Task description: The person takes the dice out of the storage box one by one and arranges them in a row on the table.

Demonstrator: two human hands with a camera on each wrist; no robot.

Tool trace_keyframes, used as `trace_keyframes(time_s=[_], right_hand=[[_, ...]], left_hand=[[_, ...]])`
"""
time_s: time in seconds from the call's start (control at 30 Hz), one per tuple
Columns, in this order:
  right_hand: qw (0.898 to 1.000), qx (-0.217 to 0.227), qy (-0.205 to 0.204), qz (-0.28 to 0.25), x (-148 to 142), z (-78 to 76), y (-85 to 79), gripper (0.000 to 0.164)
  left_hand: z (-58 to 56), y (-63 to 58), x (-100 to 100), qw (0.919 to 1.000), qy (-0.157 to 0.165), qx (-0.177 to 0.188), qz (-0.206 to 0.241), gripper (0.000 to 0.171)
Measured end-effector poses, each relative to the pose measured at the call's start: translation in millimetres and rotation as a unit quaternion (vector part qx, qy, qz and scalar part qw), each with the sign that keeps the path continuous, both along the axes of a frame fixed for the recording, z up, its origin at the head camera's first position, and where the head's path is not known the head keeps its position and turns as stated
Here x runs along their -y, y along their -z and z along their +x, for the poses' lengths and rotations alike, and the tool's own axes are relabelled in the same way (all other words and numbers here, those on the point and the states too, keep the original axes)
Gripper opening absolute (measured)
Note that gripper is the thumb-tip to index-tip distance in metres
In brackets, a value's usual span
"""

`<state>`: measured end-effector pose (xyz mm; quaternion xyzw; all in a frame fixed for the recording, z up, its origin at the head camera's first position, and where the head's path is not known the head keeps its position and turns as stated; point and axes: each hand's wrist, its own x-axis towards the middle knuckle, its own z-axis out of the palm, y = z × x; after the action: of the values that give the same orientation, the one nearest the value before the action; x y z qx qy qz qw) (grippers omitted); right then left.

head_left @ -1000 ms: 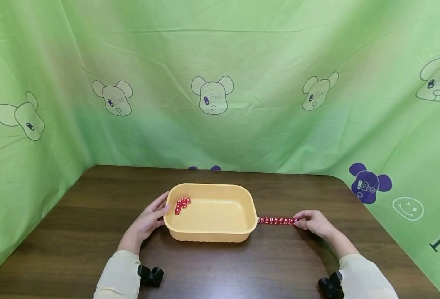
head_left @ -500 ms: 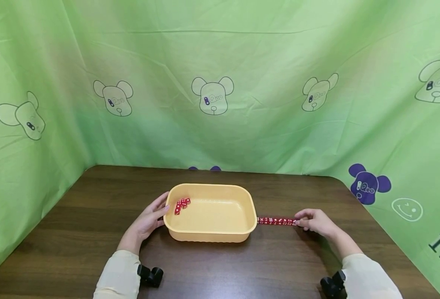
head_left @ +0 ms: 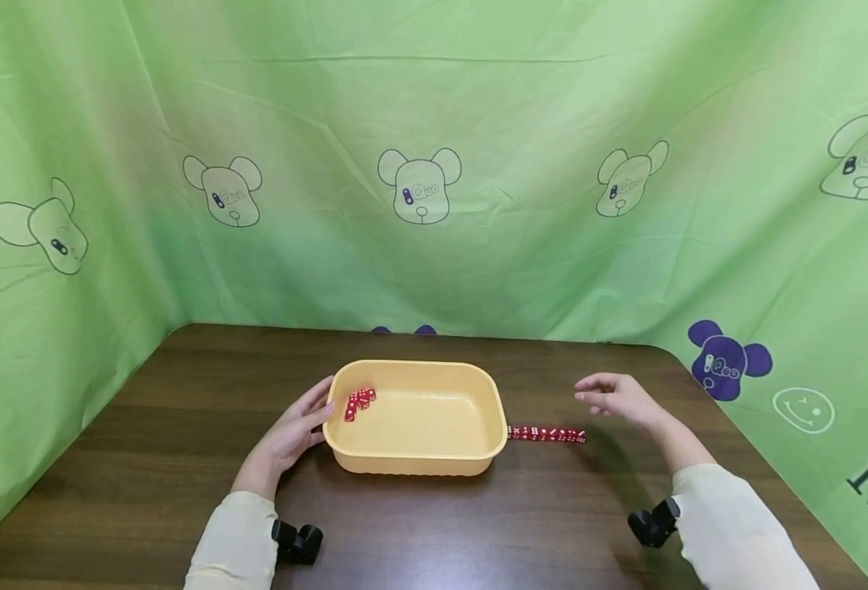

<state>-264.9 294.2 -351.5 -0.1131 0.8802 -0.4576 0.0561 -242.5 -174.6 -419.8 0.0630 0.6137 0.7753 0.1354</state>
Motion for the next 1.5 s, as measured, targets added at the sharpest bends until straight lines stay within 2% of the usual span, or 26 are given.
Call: trace_keyframes(time_s=[0.27, 0.47, 0.7, 1.2, 1.5], right_hand=[[1.000, -0.004, -0.003, -0.008, 30.6, -16.2, -16.4, 0.040], [1.000, -0.002, -0.010, -0.017, 59.2, -30.6, -18.9, 0.038], [0.999, 0.001, -0.029, -0.028, 96.4, -40.4, -19.9, 0.035], [0.994, 0.041, -0.074, -0.070, 164.1, -41.3, -16.9, 0.030], [0.991, 0.033, -0.115, -0.068, 200.4, -40.5, -14.7, 0.029]], left_hand=[[1.4, -2.4, 1.5, 1.0000, 0.002, -0.004, -0.007, 0.055], [2.7, -2.9, 1.9, 1.0000, -0.001, -0.002, -0.009, 0.054], [1.7, -0.7, 1.5, 1.0000, -0.004, -0.002, -0.003, 0.053], [-0.4, 1.4, 1.9, 0.9999, -0.007, -0.008, 0.000, 0.053], [-0.3, 1.2, 0.7, 0.9999, -0.004, -0.008, 0.005, 0.054]])
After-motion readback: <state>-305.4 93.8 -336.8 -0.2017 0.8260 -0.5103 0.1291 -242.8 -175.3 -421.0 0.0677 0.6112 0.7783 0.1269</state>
